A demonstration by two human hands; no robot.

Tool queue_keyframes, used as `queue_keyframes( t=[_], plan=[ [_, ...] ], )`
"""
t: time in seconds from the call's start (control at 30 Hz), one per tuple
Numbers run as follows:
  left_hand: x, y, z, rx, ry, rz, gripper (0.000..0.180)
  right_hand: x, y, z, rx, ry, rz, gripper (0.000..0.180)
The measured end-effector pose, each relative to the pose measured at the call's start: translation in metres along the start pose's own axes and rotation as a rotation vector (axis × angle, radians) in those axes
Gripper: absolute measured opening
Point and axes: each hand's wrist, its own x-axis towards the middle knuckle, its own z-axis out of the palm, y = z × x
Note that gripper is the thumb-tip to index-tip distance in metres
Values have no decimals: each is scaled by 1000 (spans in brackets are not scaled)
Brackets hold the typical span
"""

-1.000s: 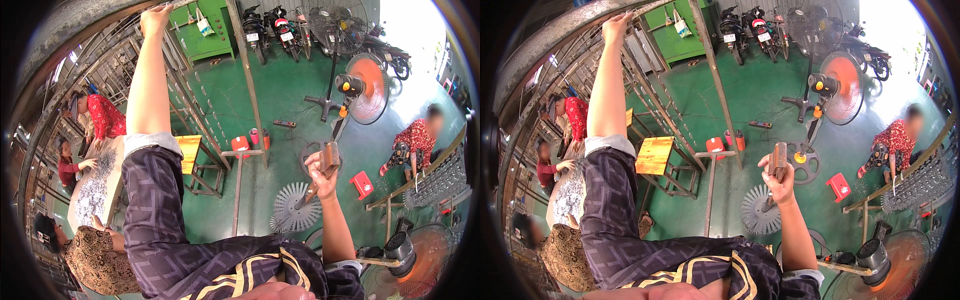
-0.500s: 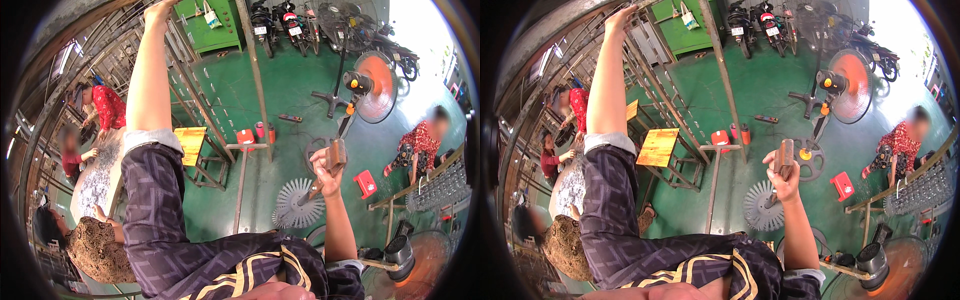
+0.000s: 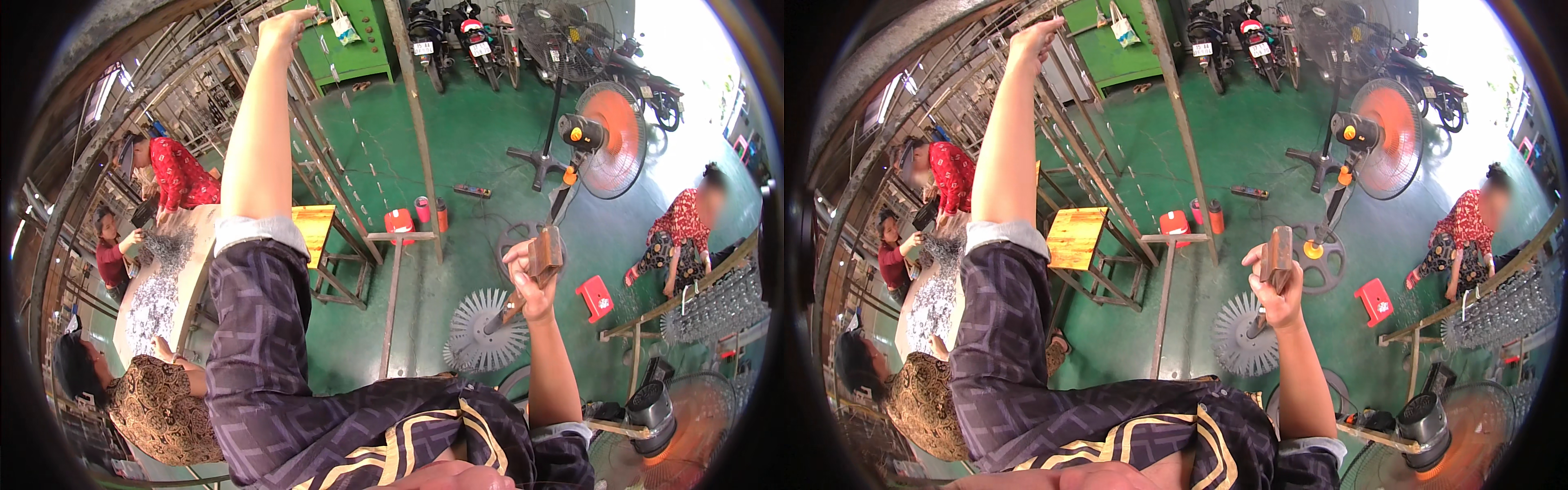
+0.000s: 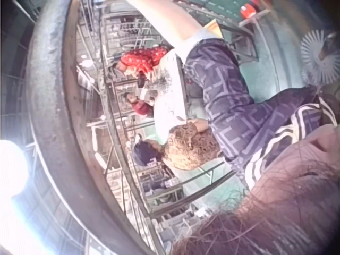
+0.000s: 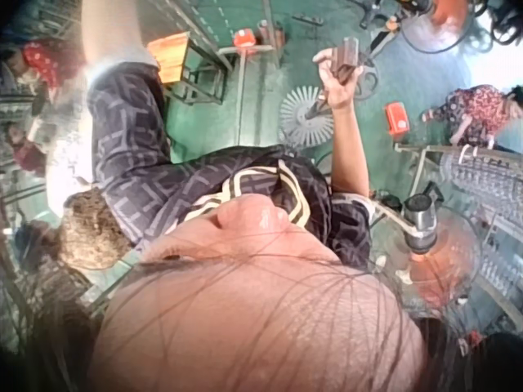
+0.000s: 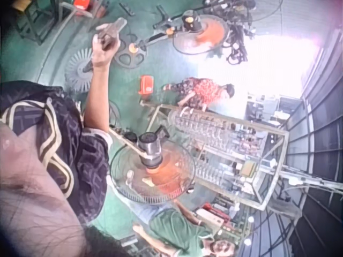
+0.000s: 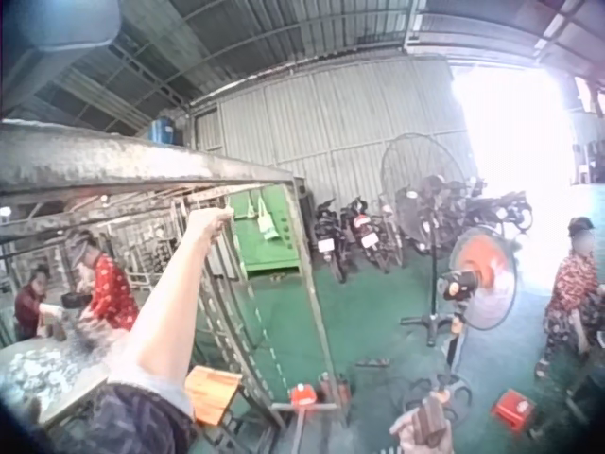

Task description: The person uses a hammer to attach small metal hooks to a hanging metal frame. They repeatedly pick up hooks and strike them into place on the frame while standing in a factory setting.

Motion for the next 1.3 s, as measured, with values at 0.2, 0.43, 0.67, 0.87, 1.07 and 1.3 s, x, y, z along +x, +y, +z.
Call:
queue_keyframes(
  t=[0.2,0.43,0.67,0.87,1.07,1.3],
  plan=[
    [-71,-45,7,-88,-92,112,30,-1,0,2,-10,14,7,16],
    [-163,-99,15,-141,-231,110,24,-2,-4,0,-89,19,-2,21],
    [-275,-205,17,-99,-414,100,19,-1,-5,3,-139,14,24,18],
    [-370,-284,13,-93,-568,-48,17,-3,-4,1,-146,-8,6,21],
    [-451,-332,2,-4,-679,-116,14,-1,-6,4,-189,4,-5,33],
    [-523,-344,-4,9,-785,-80,13,-3,-15,1,-178,-23,48,35]
  ],
)
